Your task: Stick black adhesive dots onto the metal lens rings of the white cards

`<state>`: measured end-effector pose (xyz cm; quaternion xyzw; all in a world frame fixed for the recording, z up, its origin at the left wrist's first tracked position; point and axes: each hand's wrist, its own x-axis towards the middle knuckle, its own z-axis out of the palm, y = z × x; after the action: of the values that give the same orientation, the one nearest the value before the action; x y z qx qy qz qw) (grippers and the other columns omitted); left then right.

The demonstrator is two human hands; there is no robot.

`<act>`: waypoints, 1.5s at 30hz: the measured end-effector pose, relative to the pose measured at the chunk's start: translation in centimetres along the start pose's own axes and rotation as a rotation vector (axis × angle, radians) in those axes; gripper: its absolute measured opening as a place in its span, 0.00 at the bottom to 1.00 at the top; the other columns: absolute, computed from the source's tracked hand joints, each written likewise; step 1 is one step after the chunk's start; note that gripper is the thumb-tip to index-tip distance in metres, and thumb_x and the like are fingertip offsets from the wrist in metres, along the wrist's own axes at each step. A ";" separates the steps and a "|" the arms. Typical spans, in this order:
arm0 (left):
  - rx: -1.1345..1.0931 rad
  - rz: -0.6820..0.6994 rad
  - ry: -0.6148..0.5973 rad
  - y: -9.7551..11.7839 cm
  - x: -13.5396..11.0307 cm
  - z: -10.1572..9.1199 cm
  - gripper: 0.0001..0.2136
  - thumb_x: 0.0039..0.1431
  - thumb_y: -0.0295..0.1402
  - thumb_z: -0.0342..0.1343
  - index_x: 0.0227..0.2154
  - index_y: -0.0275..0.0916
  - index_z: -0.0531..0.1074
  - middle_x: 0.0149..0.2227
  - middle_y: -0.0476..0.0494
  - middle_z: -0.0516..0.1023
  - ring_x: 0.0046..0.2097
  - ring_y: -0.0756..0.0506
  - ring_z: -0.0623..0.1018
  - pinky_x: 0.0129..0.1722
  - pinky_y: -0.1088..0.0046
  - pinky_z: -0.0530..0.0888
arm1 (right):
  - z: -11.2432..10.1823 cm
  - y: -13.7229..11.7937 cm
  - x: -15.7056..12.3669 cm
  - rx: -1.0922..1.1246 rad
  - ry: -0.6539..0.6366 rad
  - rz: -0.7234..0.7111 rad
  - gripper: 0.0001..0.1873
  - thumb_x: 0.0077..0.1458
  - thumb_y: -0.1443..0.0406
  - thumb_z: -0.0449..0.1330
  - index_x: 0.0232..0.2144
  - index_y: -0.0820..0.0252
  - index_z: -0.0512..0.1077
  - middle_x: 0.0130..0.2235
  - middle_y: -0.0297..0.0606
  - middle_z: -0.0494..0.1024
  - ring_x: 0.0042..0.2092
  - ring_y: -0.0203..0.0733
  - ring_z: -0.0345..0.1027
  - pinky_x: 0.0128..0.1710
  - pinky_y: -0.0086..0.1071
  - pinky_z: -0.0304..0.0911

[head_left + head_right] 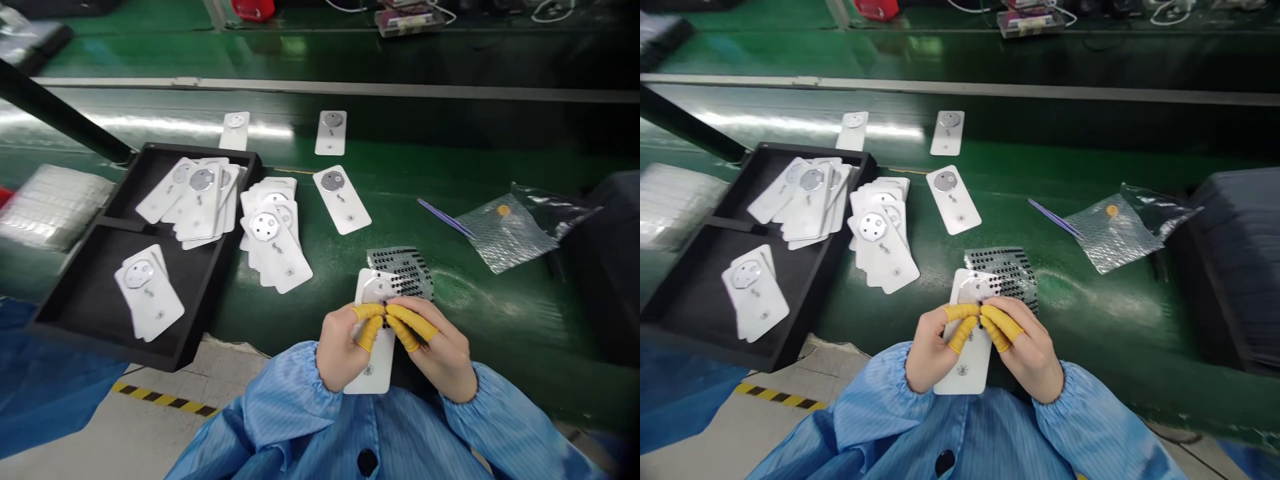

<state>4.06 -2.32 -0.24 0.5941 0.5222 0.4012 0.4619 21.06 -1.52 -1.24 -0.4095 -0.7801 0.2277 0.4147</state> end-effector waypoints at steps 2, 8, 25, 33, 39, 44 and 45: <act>0.083 0.092 0.013 -0.4 0.1 0.1 0.10 0.58 0.26 0.53 0.40 0.36 0.76 0.39 0.40 0.81 0.39 0.45 0.80 0.40 0.71 0.77 | 0.3 0.2 -0.1 0.017 0.020 0.043 0.22 0.53 0.78 0.58 0.50 0.61 0.67 0.46 0.45 0.73 0.48 0.43 0.69 0.46 0.38 0.70; 0.425 0.252 -0.041 -1.5 0.3 -0.2 0.11 0.56 0.24 0.48 0.32 0.34 0.77 0.26 0.40 0.76 0.26 0.47 0.75 0.25 0.73 0.73 | 1.4 1.1 -0.1 0.000 0.006 0.032 0.17 0.55 0.75 0.56 0.47 0.59 0.67 0.44 0.43 0.72 0.45 0.42 0.70 0.45 0.36 0.69; 0.306 -0.081 -0.078 -1.5 1.6 0.1 0.09 0.53 0.35 0.59 0.37 0.40 0.79 0.36 0.43 0.82 0.36 0.42 0.81 0.40 0.67 0.77 | 2.6 2.2 0.3 0.018 -0.005 0.258 0.07 0.59 0.70 0.52 0.38 0.58 0.67 0.42 0.42 0.68 0.46 0.43 0.65 0.45 0.39 0.66; 0.171 -0.106 -0.007 -1.1 0.3 -2.5 0.16 0.57 0.33 0.56 0.49 0.40 0.72 0.45 0.41 0.80 0.43 0.40 0.80 0.45 0.63 0.76 | 2.1 4.0 0.3 0.129 0.243 0.386 0.03 0.58 0.66 0.55 0.35 0.58 0.68 0.41 0.42 0.68 0.42 0.42 0.67 0.40 0.38 0.69; -0.155 -0.176 0.067 1.9 -2.2 -3.8 0.28 0.59 0.34 0.55 0.61 0.42 0.56 0.31 0.44 0.80 0.29 0.44 0.78 0.29 0.69 0.76 | 0.7 -1.2 2.2 -0.107 0.401 0.127 0.11 0.52 0.71 0.60 0.38 0.54 0.70 0.40 0.40 0.68 0.40 0.44 0.67 0.36 0.38 0.67; -0.154 -0.139 0.036 3.6 -2.0 -2.3 0.14 0.56 0.31 0.58 0.46 0.40 0.71 0.32 0.45 0.80 0.29 0.45 0.78 0.29 0.71 0.76 | 0.9 -4.4 2.8 -0.267 0.284 -0.033 0.17 0.51 0.72 0.61 0.44 0.51 0.70 0.38 0.38 0.72 0.38 0.43 0.68 0.36 0.37 0.68; -0.123 -0.132 0.034 3.8 -2.0 -2.1 0.09 0.55 0.31 0.58 0.40 0.39 0.74 0.31 0.45 0.80 0.28 0.45 0.78 0.28 0.71 0.75 | 1.0 -4.4 2.5 -0.261 0.265 -0.029 0.17 0.52 0.71 0.61 0.44 0.51 0.70 0.39 0.38 0.73 0.39 0.44 0.68 0.38 0.38 0.69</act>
<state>2.68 -4.13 3.98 0.5220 0.5423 0.4110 0.5142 17.41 -1.96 2.40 -0.4751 -0.7472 0.0627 0.4605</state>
